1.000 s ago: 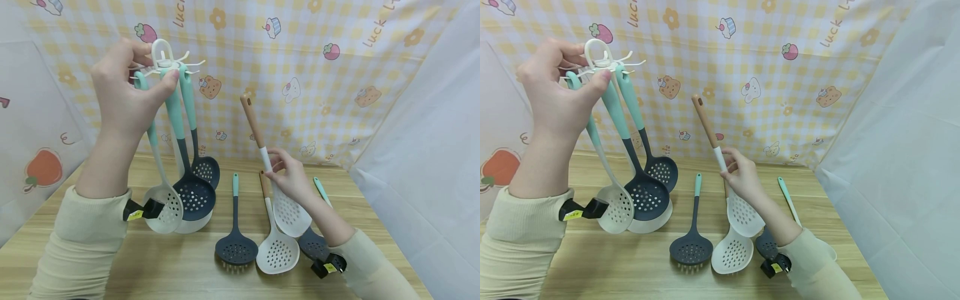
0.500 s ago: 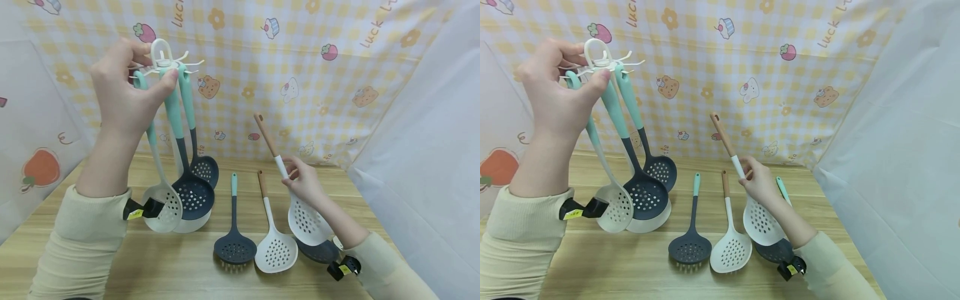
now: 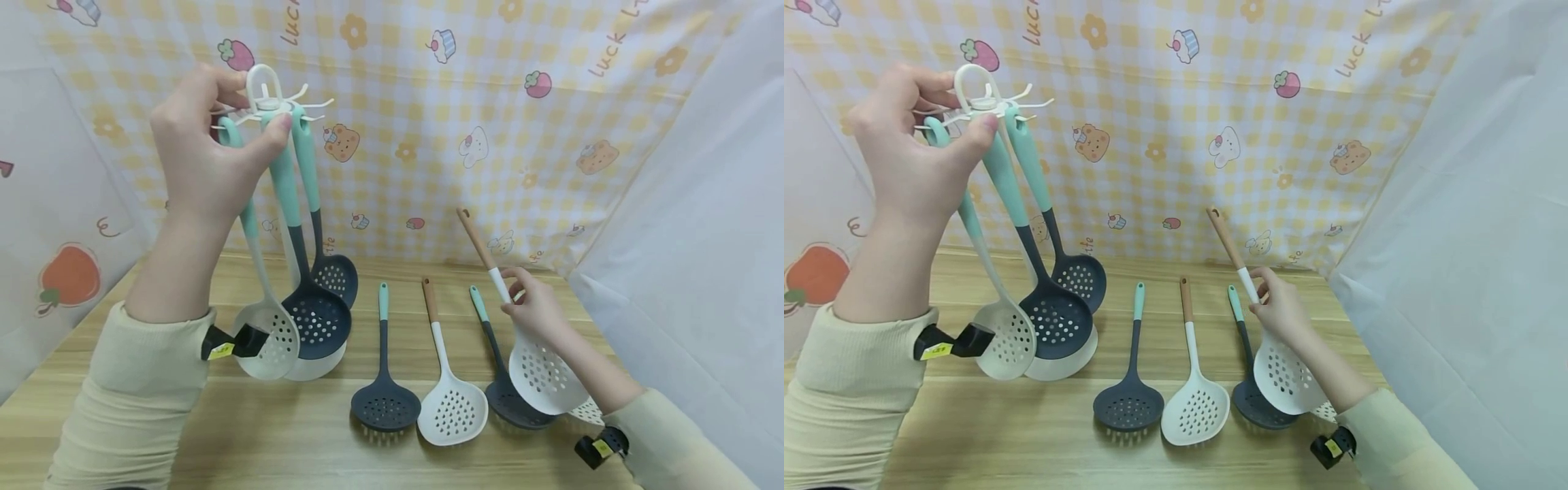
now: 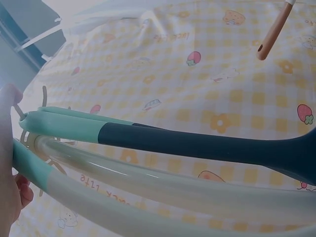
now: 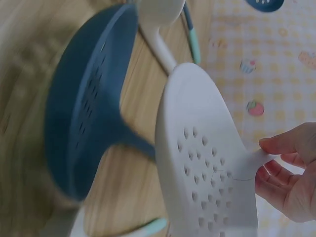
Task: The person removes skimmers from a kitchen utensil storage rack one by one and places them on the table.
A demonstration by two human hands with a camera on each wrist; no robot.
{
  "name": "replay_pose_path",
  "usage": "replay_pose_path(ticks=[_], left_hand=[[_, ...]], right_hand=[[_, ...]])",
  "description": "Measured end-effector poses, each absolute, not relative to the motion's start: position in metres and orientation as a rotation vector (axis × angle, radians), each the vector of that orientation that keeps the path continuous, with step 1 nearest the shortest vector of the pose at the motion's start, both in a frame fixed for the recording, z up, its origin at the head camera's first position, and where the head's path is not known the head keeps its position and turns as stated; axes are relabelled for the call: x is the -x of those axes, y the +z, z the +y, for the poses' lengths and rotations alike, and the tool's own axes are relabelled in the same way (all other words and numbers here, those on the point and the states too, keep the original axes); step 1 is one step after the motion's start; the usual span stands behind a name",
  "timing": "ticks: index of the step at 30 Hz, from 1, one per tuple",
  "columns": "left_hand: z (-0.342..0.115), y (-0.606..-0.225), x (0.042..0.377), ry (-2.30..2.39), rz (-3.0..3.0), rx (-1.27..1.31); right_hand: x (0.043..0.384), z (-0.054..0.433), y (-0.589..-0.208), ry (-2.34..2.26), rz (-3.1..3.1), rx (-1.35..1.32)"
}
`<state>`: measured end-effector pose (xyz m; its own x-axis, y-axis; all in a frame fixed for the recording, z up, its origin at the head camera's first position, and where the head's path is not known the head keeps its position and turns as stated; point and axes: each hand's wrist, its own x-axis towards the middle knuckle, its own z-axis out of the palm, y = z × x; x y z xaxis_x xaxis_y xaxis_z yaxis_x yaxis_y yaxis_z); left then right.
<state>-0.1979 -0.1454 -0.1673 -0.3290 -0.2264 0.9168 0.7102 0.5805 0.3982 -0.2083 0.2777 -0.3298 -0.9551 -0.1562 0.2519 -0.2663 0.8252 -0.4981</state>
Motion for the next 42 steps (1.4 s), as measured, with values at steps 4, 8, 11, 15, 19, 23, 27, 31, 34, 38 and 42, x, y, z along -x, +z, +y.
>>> replay_pose_path(ticks=[4, 8, 11, 15, 19, 23, 27, 31, 34, 38, 42], left_hand=[[-0.146, -0.167, 0.197, -1.004, -1.641, 0.413], [-0.145, -0.167, 0.197, -1.003, -1.634, 0.419], [-0.145, -0.168, 0.197, -1.011, -1.632, 0.416], [-0.145, -0.168, 0.198, -1.007, -1.637, 0.417], [-0.145, -0.169, 0.198, -0.987, -1.637, 0.427], [-0.144, -0.169, 0.198, -0.982, -1.635, 0.429], [-0.144, -0.168, 0.198, -0.980, -1.631, 0.434], [-0.144, -0.168, 0.198, -0.976, -1.627, 0.439], [-0.144, -0.167, 0.198, -0.979, -1.629, 0.434], [-0.144, -0.167, 0.197, -0.989, -1.633, 0.424], [-0.144, -0.167, 0.196, -0.993, -1.637, 0.412]], right_hand=[[0.208, 0.293, -0.329, 0.777, -2.837, -0.305], [0.208, 0.307, -0.328, 0.750, -2.866, -0.280], [0.207, 0.318, -0.328, 0.729, -2.878, -0.259], [0.206, 0.334, -0.329, 0.719, -2.876, -0.242], [0.206, 0.351, -0.334, 0.685, -2.895, -0.229], [0.206, 0.368, -0.339, 0.656, -2.921, -0.203], [0.204, 0.383, -0.342, 0.619, -2.937, -0.189], [0.202, 0.398, -0.343, 0.600, -2.951, -0.183], [0.201, 0.407, -0.342, 0.574, -2.961, -0.168], [0.201, 0.415, -0.342, 0.537, -2.982, -0.144], [0.200, 0.422, -0.342, 0.526, -3.004, -0.136]])
